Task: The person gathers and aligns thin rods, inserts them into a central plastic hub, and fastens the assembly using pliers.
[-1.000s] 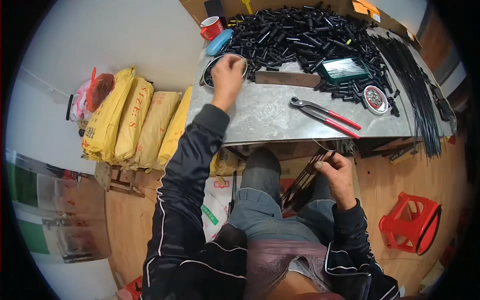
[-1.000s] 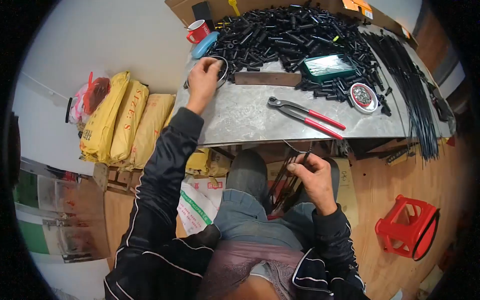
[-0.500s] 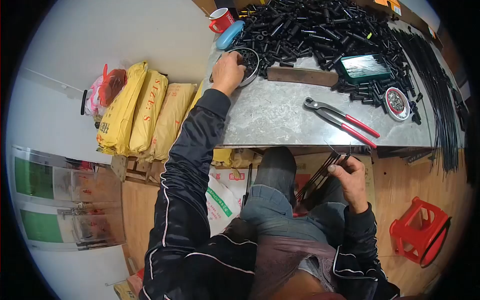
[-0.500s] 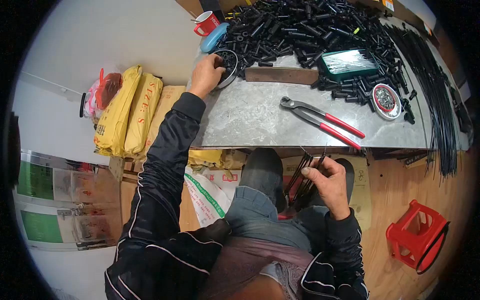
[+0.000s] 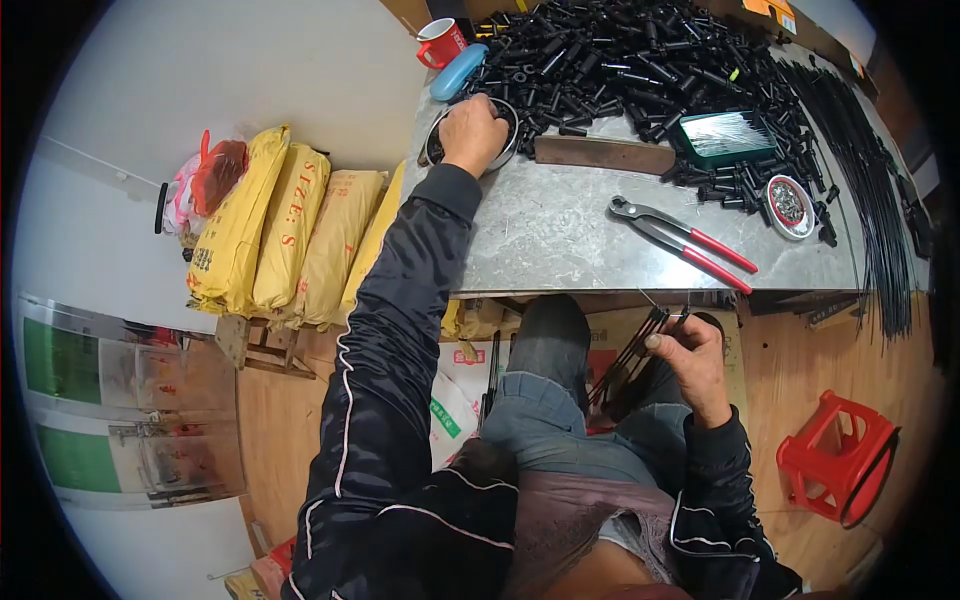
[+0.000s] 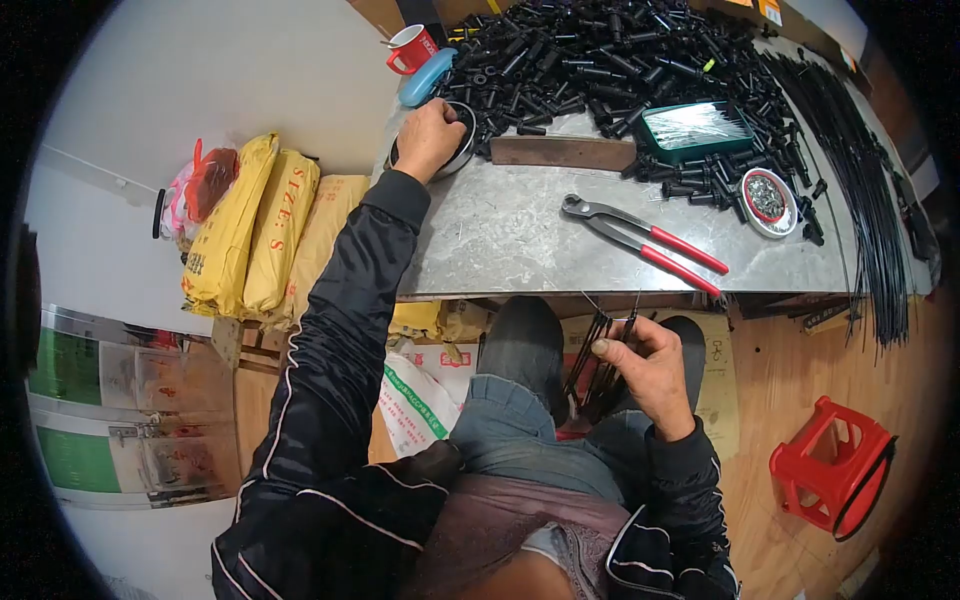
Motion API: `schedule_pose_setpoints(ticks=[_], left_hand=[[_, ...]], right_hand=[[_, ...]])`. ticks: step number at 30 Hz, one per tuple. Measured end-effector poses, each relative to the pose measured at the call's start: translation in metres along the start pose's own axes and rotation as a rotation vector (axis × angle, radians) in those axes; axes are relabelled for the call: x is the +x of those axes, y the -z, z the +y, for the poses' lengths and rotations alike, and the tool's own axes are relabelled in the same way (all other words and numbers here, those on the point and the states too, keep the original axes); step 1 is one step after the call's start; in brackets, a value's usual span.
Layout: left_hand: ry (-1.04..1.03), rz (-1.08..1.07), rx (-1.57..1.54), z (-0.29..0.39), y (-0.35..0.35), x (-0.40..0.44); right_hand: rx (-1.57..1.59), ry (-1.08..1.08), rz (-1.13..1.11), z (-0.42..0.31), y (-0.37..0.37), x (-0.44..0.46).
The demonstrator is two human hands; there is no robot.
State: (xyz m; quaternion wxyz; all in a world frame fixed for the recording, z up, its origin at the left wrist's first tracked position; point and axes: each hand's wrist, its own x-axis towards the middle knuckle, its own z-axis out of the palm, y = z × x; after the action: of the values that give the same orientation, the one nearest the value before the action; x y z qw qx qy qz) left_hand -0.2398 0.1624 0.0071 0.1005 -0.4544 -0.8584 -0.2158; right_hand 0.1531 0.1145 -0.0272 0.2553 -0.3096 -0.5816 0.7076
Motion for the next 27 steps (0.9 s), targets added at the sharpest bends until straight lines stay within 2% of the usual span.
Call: schedule_pose_setpoints(ticks=[2,6,8,10,14,16,17,21,27], left_hand=[[0.002,-0.005,0.008,0.001,0.001,0.000],[-0.032,0.144,-0.070,-0.005,0.005,-0.003],[-0.089,0.212,-0.323,-0.001,0.017,-0.011],[0.125,-0.166,-0.980,0.028,0.041,-0.037],[0.104,-0.664,-1.324,0.084,0.055,-0.119],[0.151,-0.813,-1.399,0.103,0.057,-0.152],[0.235,-0.822,-1.468,0.113,0.057,-0.166],[0.297,-0.952,-1.580,0.124,0.065,-0.193],[0.369,-0.966,-1.628,0.120,0.071,-0.206]], right_hand=[[0.000,0.008,0.000,-0.003,-0.002,-0.001],[-0.025,0.000,-0.001,-0.004,0.000,-0.004],[-0.099,0.001,-0.003,0.001,0.003,-0.004],[-0.097,0.051,0.001,-0.001,0.000,-0.002],[-0.085,0.016,-0.050,-0.002,-0.003,0.000],[-0.072,0.004,-0.076,0.000,-0.004,0.002],[0.038,-0.038,-0.101,0.004,-0.006,0.002],[0.045,0.033,-0.066,0.000,-0.013,-0.001],[0.080,0.064,-0.103,0.002,-0.017,-0.004]])
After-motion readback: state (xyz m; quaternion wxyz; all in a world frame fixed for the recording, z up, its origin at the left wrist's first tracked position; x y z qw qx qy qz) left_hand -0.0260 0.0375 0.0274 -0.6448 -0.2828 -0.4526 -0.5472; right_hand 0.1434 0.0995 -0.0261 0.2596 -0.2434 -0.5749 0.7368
